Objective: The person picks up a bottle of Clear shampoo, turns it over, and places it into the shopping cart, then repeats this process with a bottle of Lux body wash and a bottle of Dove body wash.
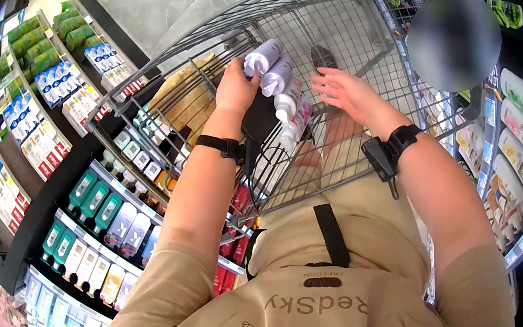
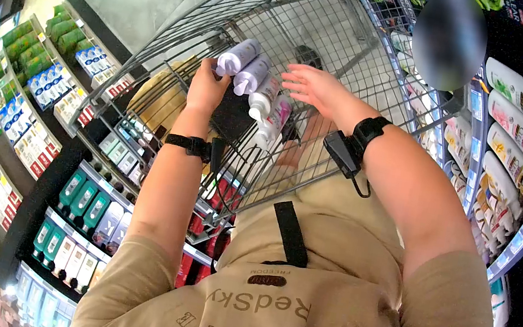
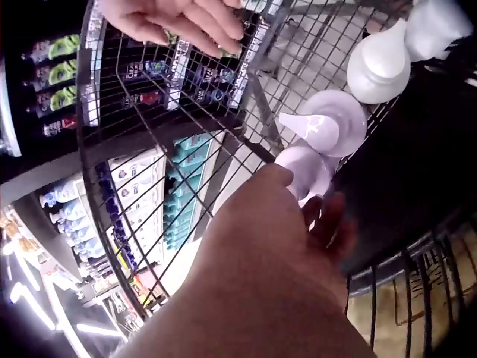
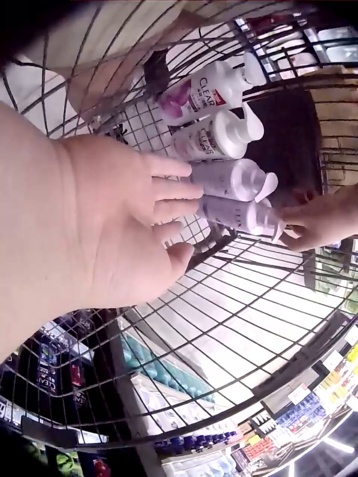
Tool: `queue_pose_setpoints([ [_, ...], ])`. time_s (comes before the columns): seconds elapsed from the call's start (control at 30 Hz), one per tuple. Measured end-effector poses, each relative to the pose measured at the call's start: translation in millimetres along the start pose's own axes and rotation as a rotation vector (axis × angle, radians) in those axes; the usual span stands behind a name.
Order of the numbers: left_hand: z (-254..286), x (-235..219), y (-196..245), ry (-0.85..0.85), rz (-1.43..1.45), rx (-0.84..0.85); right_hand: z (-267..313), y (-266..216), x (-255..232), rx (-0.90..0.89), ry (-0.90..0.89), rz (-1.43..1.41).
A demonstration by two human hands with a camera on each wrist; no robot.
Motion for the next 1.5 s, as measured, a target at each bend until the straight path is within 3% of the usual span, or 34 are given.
queue_pose_setpoints([
  [0.13, 25, -10, -1, 0.052, 0.163, -0.003, 16, 9, 15, 0.017, 0.053, 0.071],
  [0.23, 47, -5, -15, -0.003, 0.429, -0.04, 26, 21, 29, -0.004, 0.039, 0.111],
  [0.3, 68, -8, -21, -0.022, 0.43, 0.009, 36, 26, 42, -0.022, 0.04, 0.137],
  [0.37, 101, -35, -1, -0.122, 0.649, -0.122, 47, 32, 52, -0.013, 0.041, 0.123],
  [0.47, 140, -55, -2, -0.146, 0.744, -0.043, 64, 37, 67, -0.043, 0.045, 0.17],
  [0.6, 187, -79, -17, -0.029, 0.606, 0.209, 96, 41, 82, -0.103, 0.052, 0.21],
  [0.7, 230, -113, -23, 0.022, 0.46, 0.295, 120, 50, 83, -0.158, 0.067, 0.235],
  [0.9, 293, -123, -79, 0.279, 0.492, 0.369, 184, 70, 76, -0.285, 0.119, 0.216],
  [0.97, 311, -119, -96, 0.28, 0.527, 0.286, 203, 82, 68, -0.329, 0.123, 0.175],
  [1.17, 326, -71, -149, 0.267, 0.542, 0.284, 253, 136, 27, -0.433, 0.212, -0.01],
  [1.5, 337, -51, -118, 0.113, 0.45, 0.464, 331, 223, 0, -0.5, 0.377, -0.093],
])
Point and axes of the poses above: each hand's wrist, its own z-axis away from the middle knuckle, its own x-axis out of the palm, y = z × x, the point moved 1 cm from there along -z, towards the middle knuckle, and after that the axes turned 2 degrees about x, right-handed, at the moved point
